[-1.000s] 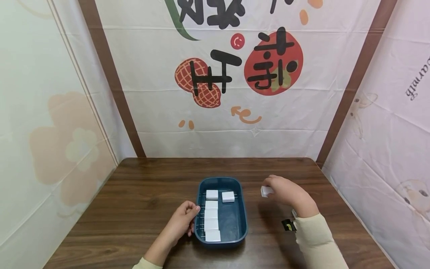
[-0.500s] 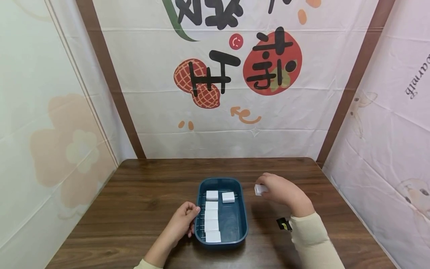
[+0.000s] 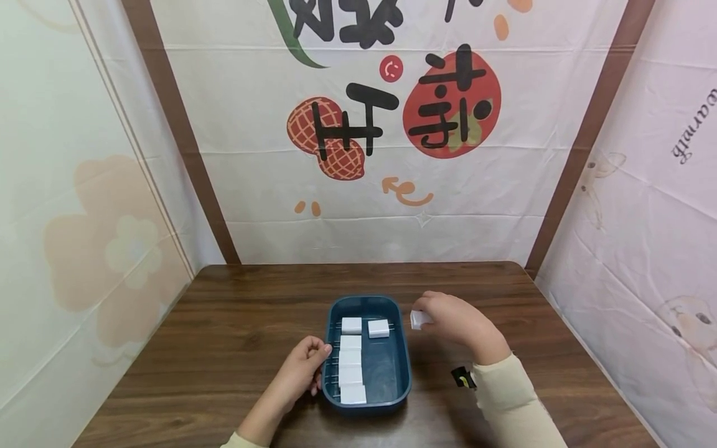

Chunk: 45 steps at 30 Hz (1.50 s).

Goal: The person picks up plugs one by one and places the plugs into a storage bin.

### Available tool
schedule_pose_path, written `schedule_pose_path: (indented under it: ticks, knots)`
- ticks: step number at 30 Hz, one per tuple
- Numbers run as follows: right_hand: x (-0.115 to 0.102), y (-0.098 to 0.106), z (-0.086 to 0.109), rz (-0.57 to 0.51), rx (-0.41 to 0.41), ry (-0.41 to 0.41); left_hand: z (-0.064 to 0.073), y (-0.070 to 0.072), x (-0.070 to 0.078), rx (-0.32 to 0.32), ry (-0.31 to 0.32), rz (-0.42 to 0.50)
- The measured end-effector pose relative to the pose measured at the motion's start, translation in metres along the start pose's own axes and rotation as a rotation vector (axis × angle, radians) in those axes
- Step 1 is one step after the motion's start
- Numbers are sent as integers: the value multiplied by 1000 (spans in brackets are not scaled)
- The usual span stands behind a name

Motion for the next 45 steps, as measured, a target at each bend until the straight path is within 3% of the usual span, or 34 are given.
schedule_pose_path:
  ticks: [7, 13, 32, 45]
  knots:
    - [-10, -4, -4, 24, 52, 123, -1, 0, -2, 4, -8, -8]
    - [-17, -8, -7, 42, 75, 181, 0, 1, -3, 0, -12, -2]
    - [-40, -24, -17, 134, 95, 293, 0, 2, 0, -2, 2, 7]
    - [-52, -36, -24, 176, 57, 300, 0, 1, 2, -4, 6, 5]
Point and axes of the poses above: each hand's wrist, its own z-axis away from the middle knuckle, its own y-axis out of the back of the hand, x = y × z, the point moved 3 cm from there along -z, towards the middle knuckle, and after that the axes turned 7 degrees about z, right-handed, at the moved point
